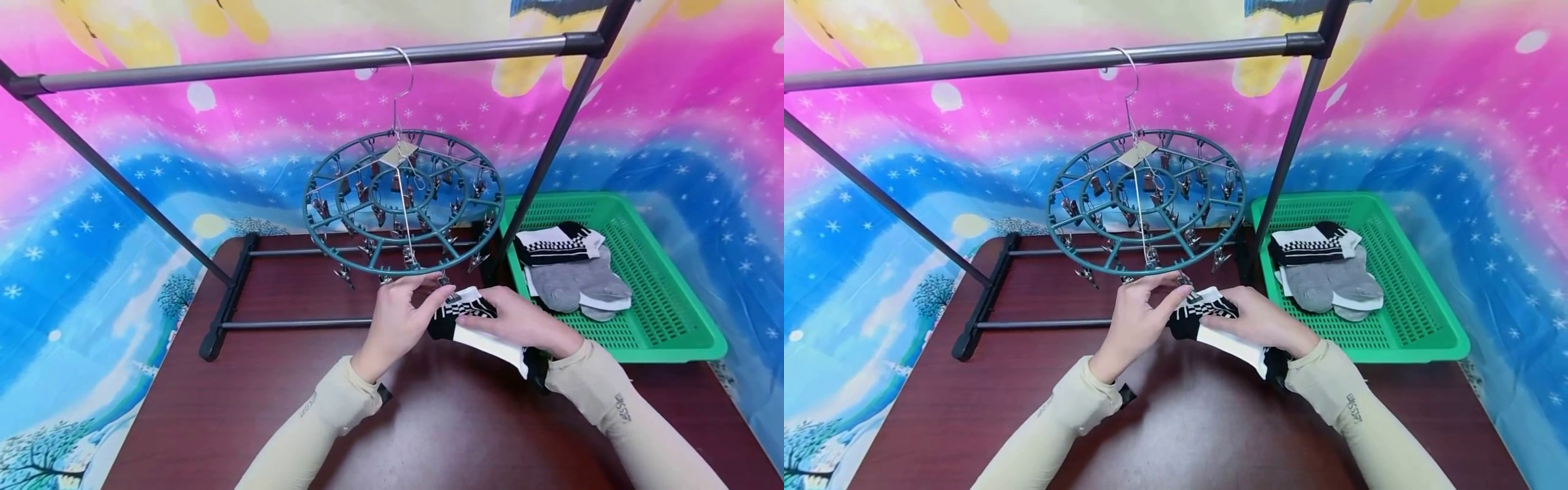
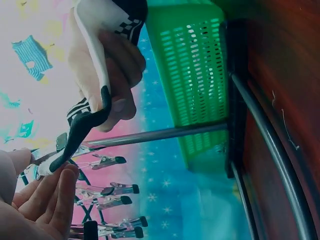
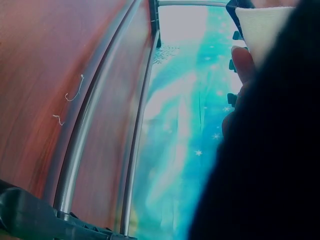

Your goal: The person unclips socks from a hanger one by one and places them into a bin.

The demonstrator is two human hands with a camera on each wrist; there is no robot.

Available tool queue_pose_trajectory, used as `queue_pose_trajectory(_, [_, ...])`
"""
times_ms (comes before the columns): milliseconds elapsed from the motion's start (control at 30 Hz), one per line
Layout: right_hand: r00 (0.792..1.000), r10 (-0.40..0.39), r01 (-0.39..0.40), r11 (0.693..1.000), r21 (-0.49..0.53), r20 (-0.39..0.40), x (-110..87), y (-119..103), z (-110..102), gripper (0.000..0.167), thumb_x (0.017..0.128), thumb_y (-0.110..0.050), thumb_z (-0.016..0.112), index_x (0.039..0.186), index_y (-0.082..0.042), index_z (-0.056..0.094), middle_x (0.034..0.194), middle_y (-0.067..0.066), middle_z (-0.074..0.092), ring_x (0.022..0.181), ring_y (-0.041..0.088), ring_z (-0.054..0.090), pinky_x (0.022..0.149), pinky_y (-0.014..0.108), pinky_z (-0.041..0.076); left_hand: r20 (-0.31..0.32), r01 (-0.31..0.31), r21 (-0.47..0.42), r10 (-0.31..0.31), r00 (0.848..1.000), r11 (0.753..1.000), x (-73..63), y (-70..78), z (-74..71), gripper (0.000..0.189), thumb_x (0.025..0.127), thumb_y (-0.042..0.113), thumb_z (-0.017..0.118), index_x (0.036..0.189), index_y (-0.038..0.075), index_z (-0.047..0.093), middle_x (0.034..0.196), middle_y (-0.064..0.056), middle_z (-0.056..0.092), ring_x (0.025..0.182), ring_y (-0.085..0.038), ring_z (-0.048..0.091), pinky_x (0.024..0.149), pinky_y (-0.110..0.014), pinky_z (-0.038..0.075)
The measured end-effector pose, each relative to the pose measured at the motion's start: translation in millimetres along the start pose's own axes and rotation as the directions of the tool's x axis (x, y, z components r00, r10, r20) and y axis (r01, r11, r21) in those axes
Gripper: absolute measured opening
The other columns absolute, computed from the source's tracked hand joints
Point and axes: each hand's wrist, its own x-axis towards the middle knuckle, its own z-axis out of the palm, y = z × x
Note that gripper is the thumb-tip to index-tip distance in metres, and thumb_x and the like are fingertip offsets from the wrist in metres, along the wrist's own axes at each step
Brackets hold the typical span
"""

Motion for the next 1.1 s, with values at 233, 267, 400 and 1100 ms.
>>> queue_pose_trajectory(233, [1.0,0.005,-0.005,1.0,-0.004,0.0,-0.2,0,-1,0.04,0.101,-0.035,0.069,0.13,-0.007,0.068,0.105,-0.001,0.072,0.093,0.017,0.062,0.081,0.036,0.053,-0.008,-0.026,-0.022,0.026,1.0,0.999,0.1,0.6,-0.3,0.031,0.094,0.025,0.077,0.12,0.006,0.077,0.102,-0.004,0.08,0.098,-0.016,0.074,0.085,-0.03,0.058])
queue_pose_trajectory(267, [1.0,0.006,-0.006,1.0,-0.005,0.0,-0.3,0,0,0.041,0.101,-0.035,0.068,0.13,-0.007,0.068,0.104,-0.002,0.072,0.093,0.017,0.062,0.081,0.036,0.053,-0.007,-0.029,-0.029,0.029,1.0,0.999,-0.1,0.5,-0.2,0.031,0.094,0.024,0.078,0.12,0.006,0.077,0.102,-0.004,0.08,0.099,-0.016,0.074,0.087,-0.031,0.058])
queue_pose_trajectory(400, [1.0,0.012,-0.012,1.0,0.002,0.005,-0.3,0,0,0.039,0.101,-0.035,0.068,0.128,-0.008,0.068,0.1,-0.002,0.071,0.091,0.017,0.063,0.079,0.035,0.053,-0.022,-0.049,-0.068,0.048,0.999,0.996,-0.7,0.2,0.6,0.029,0.092,0.02,0.079,0.118,0.006,0.078,0.101,-0.004,0.08,0.099,-0.017,0.073,0.083,-0.03,0.056])
queue_pose_trajectory(1100, [0.995,0.056,-0.064,0.994,-0.091,-0.087,-13.3,-6,-20,0.04,0.101,-0.041,0.067,0.126,-0.01,0.071,0.115,0.003,0.074,0.1,0.017,0.066,0.087,0.04,0.053,-0.138,-0.164,0.053,0.17,0.976,0.985,-3.8,1.3,-0.5,0.028,0.091,0.019,0.081,0.115,0.005,0.077,0.106,-0.008,0.08,0.096,-0.019,0.072,0.076,-0.03,0.057])
